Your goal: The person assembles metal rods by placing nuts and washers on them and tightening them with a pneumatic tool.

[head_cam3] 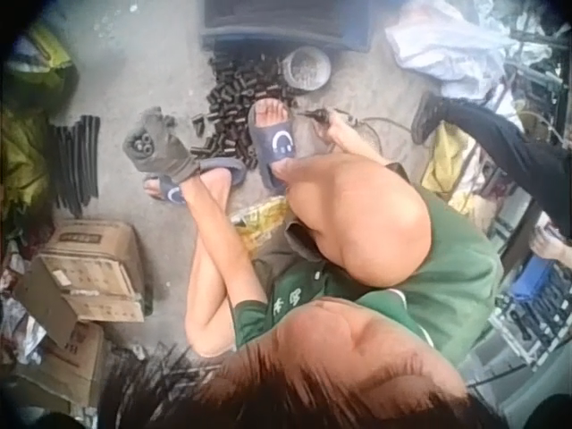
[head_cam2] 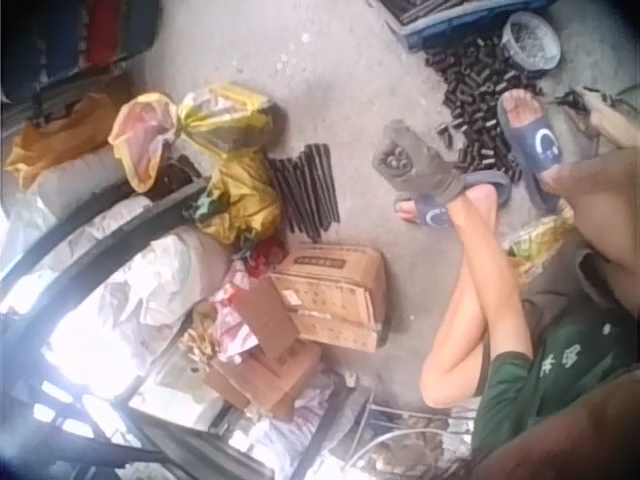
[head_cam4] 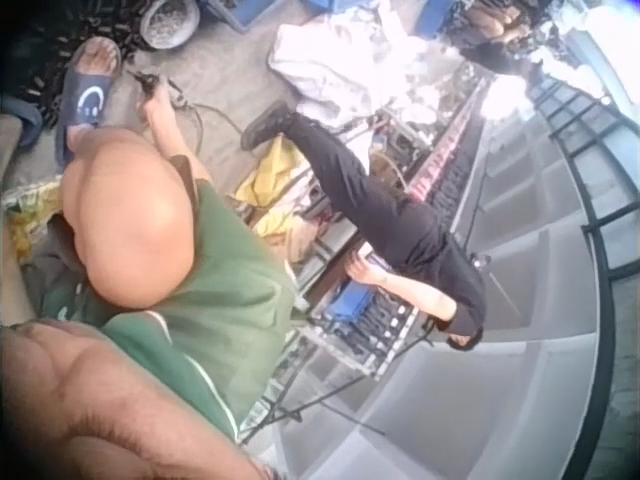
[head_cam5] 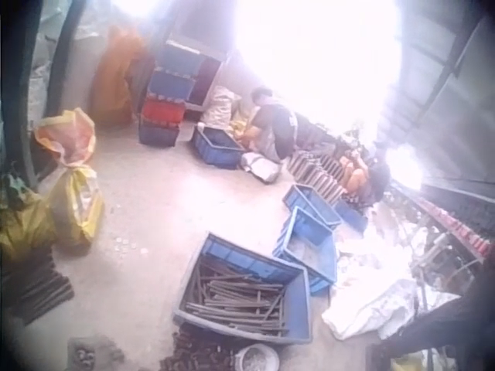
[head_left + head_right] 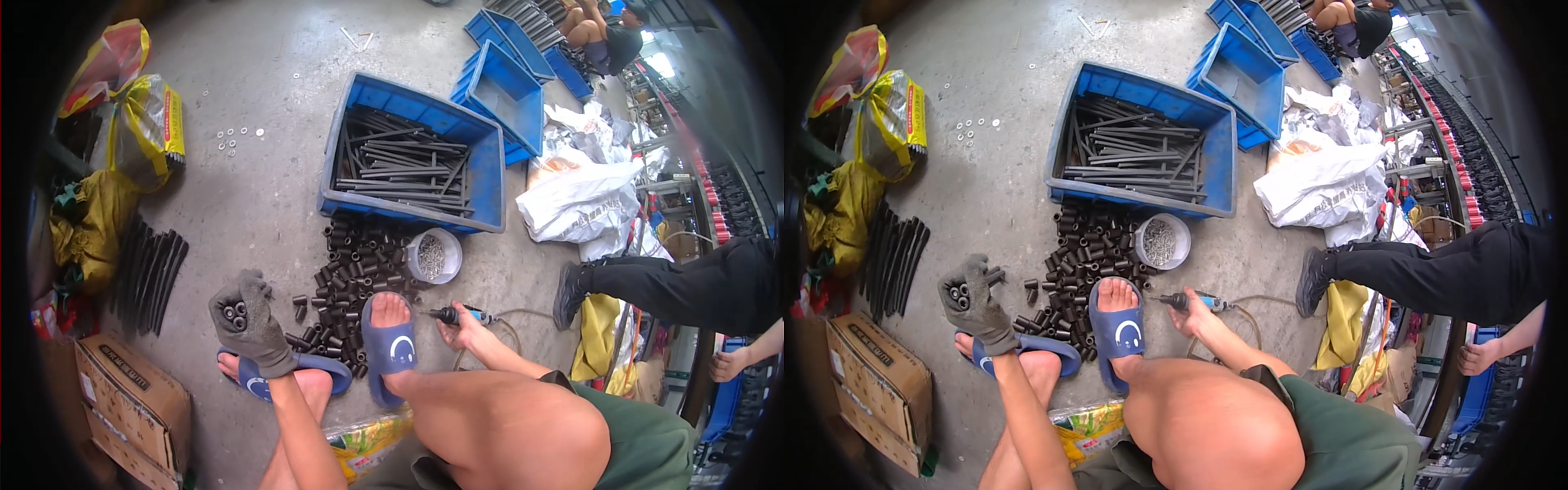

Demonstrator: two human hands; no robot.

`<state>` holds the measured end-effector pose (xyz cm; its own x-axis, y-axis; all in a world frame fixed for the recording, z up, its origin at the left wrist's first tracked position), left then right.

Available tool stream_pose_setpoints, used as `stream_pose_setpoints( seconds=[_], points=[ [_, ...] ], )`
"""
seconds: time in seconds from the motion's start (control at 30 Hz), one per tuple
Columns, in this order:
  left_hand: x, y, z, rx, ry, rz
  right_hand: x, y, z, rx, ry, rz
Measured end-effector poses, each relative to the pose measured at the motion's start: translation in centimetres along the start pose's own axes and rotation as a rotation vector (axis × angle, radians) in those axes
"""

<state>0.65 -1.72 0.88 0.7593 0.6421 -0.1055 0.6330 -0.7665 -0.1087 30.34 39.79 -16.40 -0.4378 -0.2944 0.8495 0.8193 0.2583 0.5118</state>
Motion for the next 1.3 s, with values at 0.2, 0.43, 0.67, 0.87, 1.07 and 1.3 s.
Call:
stream_pose_setpoints(
  seconds=[0.2, 0.43, 0.67, 0.87, 1.07, 1.3],
  points=[
    [-2.8, 2.4, 1.2, 0.088, -0.006, -0.035, 11.5, -3.2, -1.8, -0.403, -0.060, 0.445],
    [-0.9, -0.1, 0.9, -0.062, -0.133, 0.121, 25.2, -5.5, 2.6, -0.407, 0.586, 0.693],
    [-0.9, -0.2, -0.6, -0.149, -0.190, 0.168, 42.0, -16.2, -3.8, -0.316, 1.274, 1.098],
    [-1.8, -1.6, -1.2, -0.009, -0.144, 0.218, 50.8, -18.9, -7.7, 0.092, 1.500, 1.333],
    [-1.9, -1.1, -0.3, -0.222, -0.069, 0.295, 52.6, -20.8, -11.7, -0.003, 1.396, 1.463],
    [-2.2, -2.2, -0.6, -0.085, -0.120, 0.273, 50.2, -22.8, -11.9, 0.009, 1.416, 1.547]
  ],
)
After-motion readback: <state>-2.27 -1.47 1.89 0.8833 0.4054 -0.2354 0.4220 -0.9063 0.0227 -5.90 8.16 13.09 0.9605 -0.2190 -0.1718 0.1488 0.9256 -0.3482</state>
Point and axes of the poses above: each hand's wrist, its own x-axis away from the middle knuckle, its own y-axis out of the back of the hand, z = x × y, the point moved 3 cm from there along -x, towards the middle knuckle, and after that the axes turned 14 degrees about -z, right-handed, at the moved point
